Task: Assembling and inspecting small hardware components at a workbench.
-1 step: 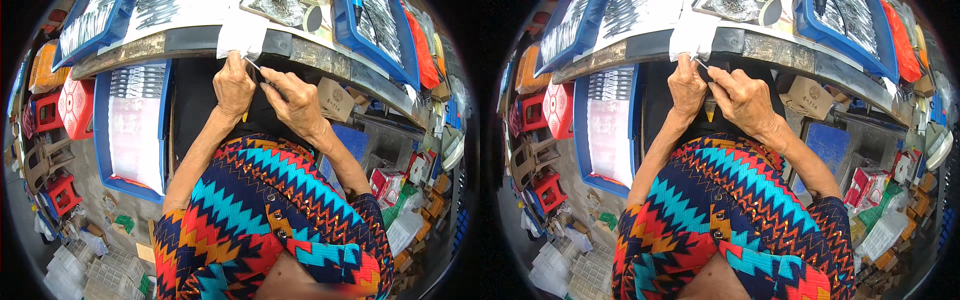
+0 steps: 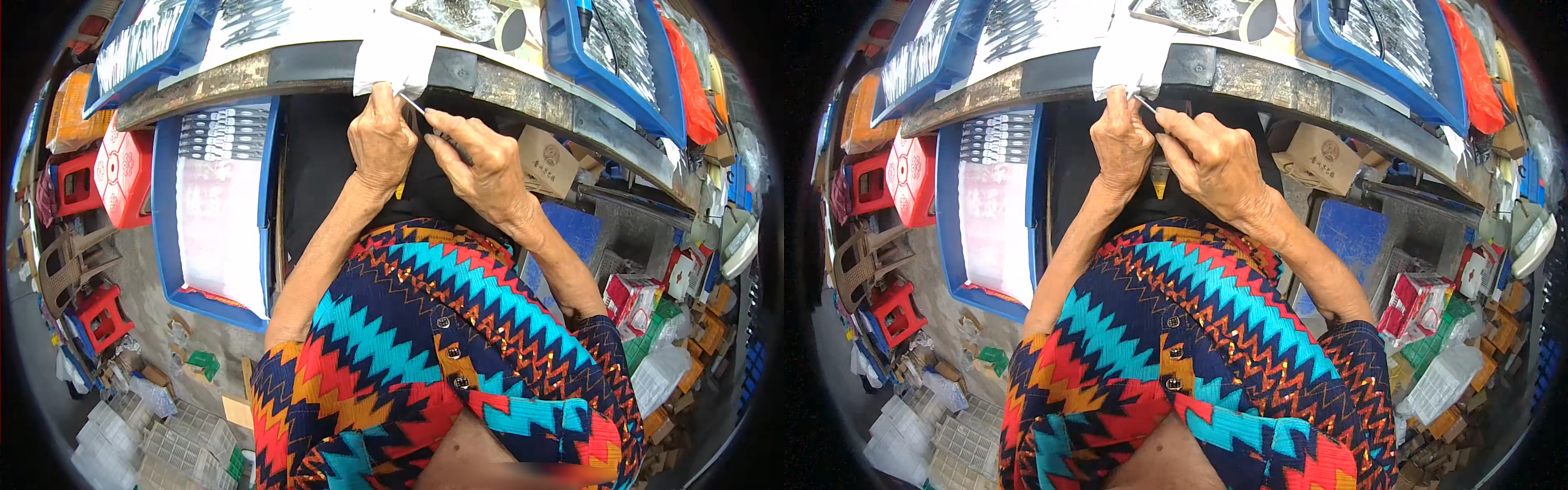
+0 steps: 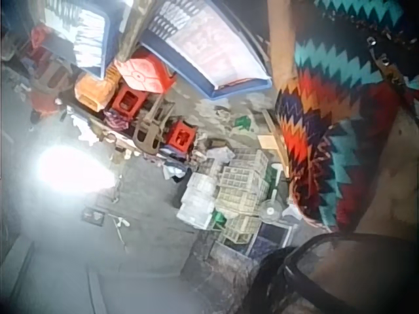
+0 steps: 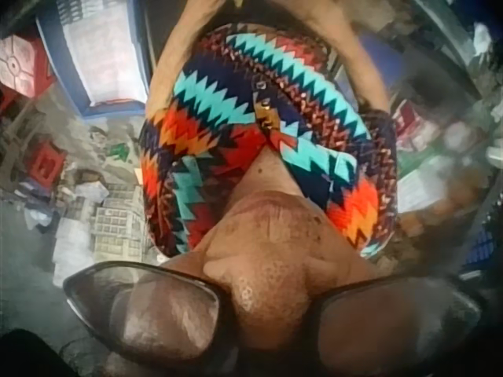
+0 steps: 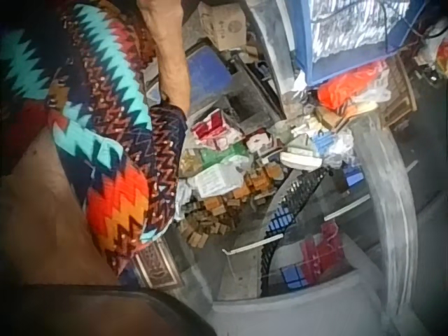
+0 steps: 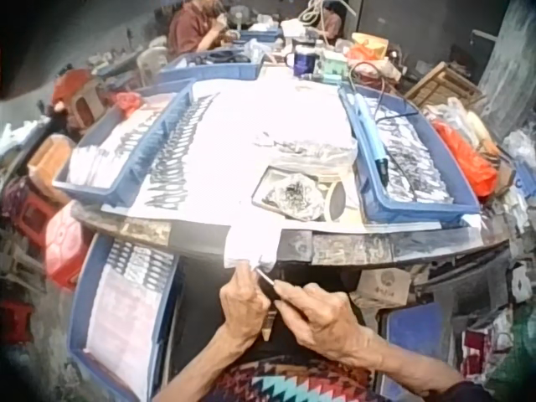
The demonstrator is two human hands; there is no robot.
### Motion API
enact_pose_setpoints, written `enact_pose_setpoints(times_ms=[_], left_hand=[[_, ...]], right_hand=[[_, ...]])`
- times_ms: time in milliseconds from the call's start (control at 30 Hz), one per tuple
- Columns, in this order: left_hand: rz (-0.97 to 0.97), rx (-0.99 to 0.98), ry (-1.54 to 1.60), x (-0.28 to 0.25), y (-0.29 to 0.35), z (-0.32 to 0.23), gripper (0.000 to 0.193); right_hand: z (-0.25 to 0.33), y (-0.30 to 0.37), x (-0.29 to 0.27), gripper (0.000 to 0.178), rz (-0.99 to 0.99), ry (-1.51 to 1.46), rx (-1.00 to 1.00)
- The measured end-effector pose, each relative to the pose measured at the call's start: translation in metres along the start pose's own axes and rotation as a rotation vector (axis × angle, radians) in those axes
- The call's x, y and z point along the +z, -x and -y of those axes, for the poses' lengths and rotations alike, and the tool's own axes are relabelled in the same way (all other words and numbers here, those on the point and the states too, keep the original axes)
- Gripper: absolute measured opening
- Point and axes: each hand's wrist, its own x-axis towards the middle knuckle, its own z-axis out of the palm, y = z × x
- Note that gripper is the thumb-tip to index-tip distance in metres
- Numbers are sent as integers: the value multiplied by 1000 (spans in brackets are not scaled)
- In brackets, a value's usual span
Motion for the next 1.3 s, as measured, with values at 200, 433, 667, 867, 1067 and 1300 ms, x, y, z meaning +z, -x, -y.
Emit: enact_pose_setpoints(times_ms=[200,433,667,867,1067,1300], left_hand=[[-49,52,-45,8,3,4,13],[-21,-13,-14,7,5,2,15],[-53,-2,-55,9,6,3,21],[-72,12,-72,13,3,3,15],[-102,32,-95,12,2,1,13],[86,-29,37,-6,2,-1,11]], right_hand=[[6,-3,-4,21,3,-263,188],[16,-10,-15,23,120,-599,663],[8,-13,-17,26,154,-1173,956],[-7,-8,-10,25,88,-1626,1194],[-15,0,-9,25,188,-2022,1187],[-17,0,-17,31,250,-1608,1018]])
